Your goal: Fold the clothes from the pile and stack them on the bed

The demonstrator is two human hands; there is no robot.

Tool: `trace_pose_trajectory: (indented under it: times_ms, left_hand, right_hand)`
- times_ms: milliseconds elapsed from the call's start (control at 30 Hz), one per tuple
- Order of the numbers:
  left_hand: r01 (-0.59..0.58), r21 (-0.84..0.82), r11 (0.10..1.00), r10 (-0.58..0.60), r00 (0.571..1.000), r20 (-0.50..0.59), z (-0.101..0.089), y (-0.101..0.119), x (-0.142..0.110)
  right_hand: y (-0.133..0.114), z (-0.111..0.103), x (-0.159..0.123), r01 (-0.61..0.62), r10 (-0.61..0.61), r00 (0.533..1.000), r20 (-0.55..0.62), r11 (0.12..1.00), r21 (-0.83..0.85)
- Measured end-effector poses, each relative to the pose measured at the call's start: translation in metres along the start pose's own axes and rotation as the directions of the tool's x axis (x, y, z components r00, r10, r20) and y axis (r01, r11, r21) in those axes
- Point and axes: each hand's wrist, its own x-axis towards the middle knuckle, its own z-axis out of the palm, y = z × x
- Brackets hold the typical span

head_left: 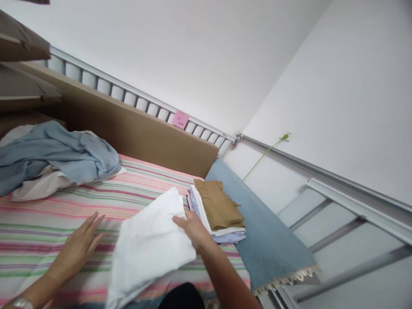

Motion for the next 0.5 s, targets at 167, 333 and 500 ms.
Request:
trace_pose_trajectory:
  times_ms: [167,333,500]
  left_hand:
    - [-0.050,0.114,0.992,0.040,0.995,0.093,0.023,0.010,-0.017]
    - [-0.093,0.206,0.974,0.056,0.983,0.176,0.029,0.013,-0.023]
    - [-0.112,0.240,0.964,0.064,0.978,0.200,0.021,0.013,-0.022]
  right_hand:
    - [-0.063,-0.060,-0.049,-0.070,0.090,0.994,0.063,0.964,-0.257]
    - [-0.102,-0.134,-0.052,-0.097,0.149,0.987,0.067,0.865,-0.492]
    - [-0.158,-0.228,-0.009,-0.069,0.015,0.996,-0.088,0.751,-0.657]
